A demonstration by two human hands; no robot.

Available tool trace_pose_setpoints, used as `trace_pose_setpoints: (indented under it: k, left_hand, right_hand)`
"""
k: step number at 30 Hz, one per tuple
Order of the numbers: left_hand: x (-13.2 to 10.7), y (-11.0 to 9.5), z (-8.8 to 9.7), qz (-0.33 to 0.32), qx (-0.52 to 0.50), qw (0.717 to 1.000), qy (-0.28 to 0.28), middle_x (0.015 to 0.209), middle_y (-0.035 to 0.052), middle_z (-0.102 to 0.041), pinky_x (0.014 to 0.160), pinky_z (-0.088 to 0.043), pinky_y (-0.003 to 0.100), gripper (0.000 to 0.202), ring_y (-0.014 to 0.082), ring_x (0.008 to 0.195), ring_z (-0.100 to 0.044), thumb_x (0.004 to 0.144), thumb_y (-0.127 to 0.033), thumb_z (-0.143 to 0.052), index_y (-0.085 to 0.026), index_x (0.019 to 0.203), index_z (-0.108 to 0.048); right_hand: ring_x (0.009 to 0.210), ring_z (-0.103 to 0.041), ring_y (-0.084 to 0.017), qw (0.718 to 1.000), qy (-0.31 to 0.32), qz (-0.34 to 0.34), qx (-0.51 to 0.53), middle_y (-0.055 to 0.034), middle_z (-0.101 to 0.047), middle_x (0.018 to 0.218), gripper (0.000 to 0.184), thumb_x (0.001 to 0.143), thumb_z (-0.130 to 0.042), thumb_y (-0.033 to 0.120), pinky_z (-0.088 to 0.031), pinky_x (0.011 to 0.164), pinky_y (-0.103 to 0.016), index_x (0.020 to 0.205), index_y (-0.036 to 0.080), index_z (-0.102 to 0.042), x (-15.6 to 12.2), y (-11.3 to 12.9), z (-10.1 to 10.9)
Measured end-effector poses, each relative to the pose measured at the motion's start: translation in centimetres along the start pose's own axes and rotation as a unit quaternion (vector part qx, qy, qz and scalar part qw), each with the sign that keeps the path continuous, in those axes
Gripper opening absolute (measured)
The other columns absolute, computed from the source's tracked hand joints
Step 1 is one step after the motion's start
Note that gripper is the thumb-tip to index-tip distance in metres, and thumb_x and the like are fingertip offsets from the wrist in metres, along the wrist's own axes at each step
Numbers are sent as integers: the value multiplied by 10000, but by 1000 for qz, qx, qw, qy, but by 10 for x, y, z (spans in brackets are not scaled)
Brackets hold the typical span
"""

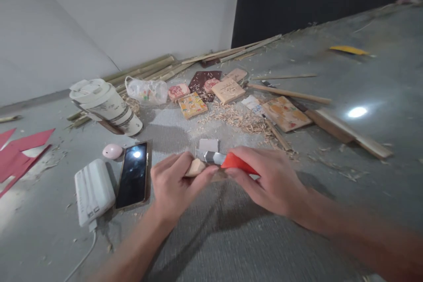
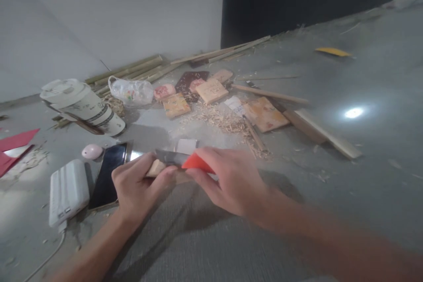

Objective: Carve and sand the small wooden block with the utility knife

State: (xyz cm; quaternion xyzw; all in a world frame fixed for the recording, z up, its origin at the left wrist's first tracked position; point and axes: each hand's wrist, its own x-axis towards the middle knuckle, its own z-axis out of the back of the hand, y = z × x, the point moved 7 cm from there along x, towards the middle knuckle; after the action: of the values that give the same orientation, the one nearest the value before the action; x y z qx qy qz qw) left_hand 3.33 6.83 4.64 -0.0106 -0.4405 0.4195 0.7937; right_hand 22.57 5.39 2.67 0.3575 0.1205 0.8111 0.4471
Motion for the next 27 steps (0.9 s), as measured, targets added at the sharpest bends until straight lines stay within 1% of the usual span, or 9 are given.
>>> trace_pose_setpoints:
  k: [2,4,8,11,13,15,19,22,27]
  left_hand:
    - [-1,-4,0,-23,20,999,-15,542,-68,-320,477,-198,292,734,90,501,-264,1104,-699,-577,-207,597,-380]
    - [-2,-2,0,-27,29,999,-21,537,-68,-320,477,-203,290,757,89,493,-269,1084,-764,-548,-205,595,-398]
    - [0,8,2,-23,40,999,-22,539,-72,-307,480,-185,285,751,86,490,-275,1060,-777,-581,-201,609,-411]
    - [2,11,3,-31,50,998,-14,552,-70,-288,490,-181,287,760,91,501,-264,1077,-796,-515,-208,622,-358]
    - [3,10,3,-36,51,998,-1,562,-70,-288,501,-193,287,729,95,506,-255,1116,-741,-502,-214,638,-337]
    - [4,6,1,-34,51,998,26,577,-68,-324,517,-221,285,643,98,510,-270,1144,-616,-532,-221,668,-357]
    - [3,0,-3,-16,49,995,82,644,-49,-449,568,-312,283,405,116,548,-392,1111,-423,-558,-224,770,-470]
    - [2,-3,-3,-13,31,996,88,693,-30,-495,597,-338,291,330,131,593,-438,1096,-363,-539,-224,803,-481]
    - [3,-2,-2,-3,11,997,77,687,-42,-482,587,-313,290,286,124,575,-393,1082,-318,-536,-226,818,-474]
  right_hand:
    - [546,-487,-130,1000,4,-20,6,40,-569,640,345,1161,-531,441,-324,557,-314,890,245,-616,0,-1,0]
    - [542,-486,-128,999,13,-30,14,41,-562,636,366,1163,-518,461,-321,554,-310,877,246,-599,0,-3,-1]
    - [520,-464,-125,999,10,-42,11,50,-505,604,400,1161,-498,491,-303,542,-302,853,247,-574,1,-9,1]
    - [524,-463,-118,999,14,-31,18,53,-503,614,393,1157,-508,488,-306,547,-295,852,245,-559,1,-10,1]
    - [527,-459,-116,999,19,-25,20,55,-505,620,389,1151,-521,491,-298,550,-299,851,246,-551,1,-9,-1]
    - [528,-452,-119,999,25,-30,22,57,-491,616,400,1145,-534,507,-291,552,-303,840,248,-542,0,-10,-2]
    - [551,-478,-126,997,34,-52,37,48,-515,636,434,1153,-505,552,-312,568,-304,844,247,-536,0,-14,-5]
    - [564,-489,-129,997,36,-58,43,39,-542,649,461,1163,-470,576,-323,583,-309,851,245,-541,1,-15,-6]
    - [555,-480,-122,997,35,-53,47,44,-525,640,468,1153,-493,582,-312,571,-297,835,241,-532,1,-14,-6]
